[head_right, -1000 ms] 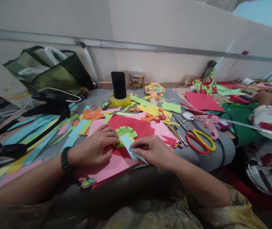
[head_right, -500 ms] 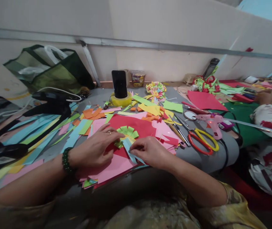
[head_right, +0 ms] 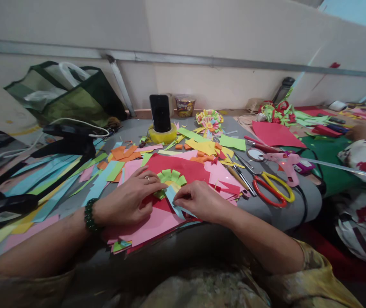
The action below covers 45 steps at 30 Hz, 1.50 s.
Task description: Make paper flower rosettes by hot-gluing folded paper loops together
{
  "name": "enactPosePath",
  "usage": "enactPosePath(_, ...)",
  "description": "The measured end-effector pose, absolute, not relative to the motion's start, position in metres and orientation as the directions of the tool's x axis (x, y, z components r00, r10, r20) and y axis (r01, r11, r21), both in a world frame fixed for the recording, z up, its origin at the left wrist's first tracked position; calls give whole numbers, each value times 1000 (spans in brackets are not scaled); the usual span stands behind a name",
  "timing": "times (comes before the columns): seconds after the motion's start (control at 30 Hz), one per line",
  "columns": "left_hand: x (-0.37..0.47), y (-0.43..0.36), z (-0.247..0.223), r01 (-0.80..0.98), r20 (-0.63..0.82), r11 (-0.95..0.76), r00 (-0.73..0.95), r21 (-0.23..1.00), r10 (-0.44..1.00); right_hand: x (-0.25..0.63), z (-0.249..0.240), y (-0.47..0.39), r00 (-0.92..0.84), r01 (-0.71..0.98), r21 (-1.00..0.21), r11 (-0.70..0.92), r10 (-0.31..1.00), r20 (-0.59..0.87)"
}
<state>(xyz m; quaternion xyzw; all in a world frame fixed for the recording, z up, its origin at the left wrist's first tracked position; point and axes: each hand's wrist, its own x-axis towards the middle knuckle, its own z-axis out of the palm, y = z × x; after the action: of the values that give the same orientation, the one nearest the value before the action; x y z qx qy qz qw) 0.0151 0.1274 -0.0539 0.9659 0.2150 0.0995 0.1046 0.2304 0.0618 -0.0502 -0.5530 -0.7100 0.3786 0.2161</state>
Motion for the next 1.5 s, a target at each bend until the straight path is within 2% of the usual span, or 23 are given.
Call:
enactPosePath(0.33,18,127,-58,392,136,-895,895,211,424,230,-49,62,-304,659,-744,112,944,-128)
enactPosePath(0.6,21,127,-58,383,142,-902,899,201,414,232,-46,58,-286,594,-804,35,943,-171)
enactPosePath(0.77,20,128,-59,381,153,-905,899,187,410,241,-44,51,-291,472,-869,-147,905,-311)
enactPosePath(0.83,20,128,-59,383,165,-907,897,177,411,247,-41,46,-353,403,-888,-220,858,-373)
enactPosePath(1.0,20,129,-58,381,148,-907,901,180,408,268,-29,30,-476,225,-933,-280,804,-356)
enactPosePath(1.1,19,130,-59,379,140,-904,902,197,408,277,-25,22,-404,202,-955,-216,870,-282)
enactPosePath(1.23,18,131,-60,378,143,-904,902,197,408,276,-28,15,-272,378,-925,-46,949,-158)
enactPosePath(1.33,18,131,-60,373,144,-909,905,186,401,269,-35,7,-367,489,-867,98,925,-103)
enactPosePath(1.43,18,131,-59,376,138,-909,905,180,402,263,-43,1,-493,476,-855,206,868,-65)
enactPosePath(1.5,18,131,-59,378,135,-909,905,178,403,261,-46,-1,-522,455,-865,213,851,-65)
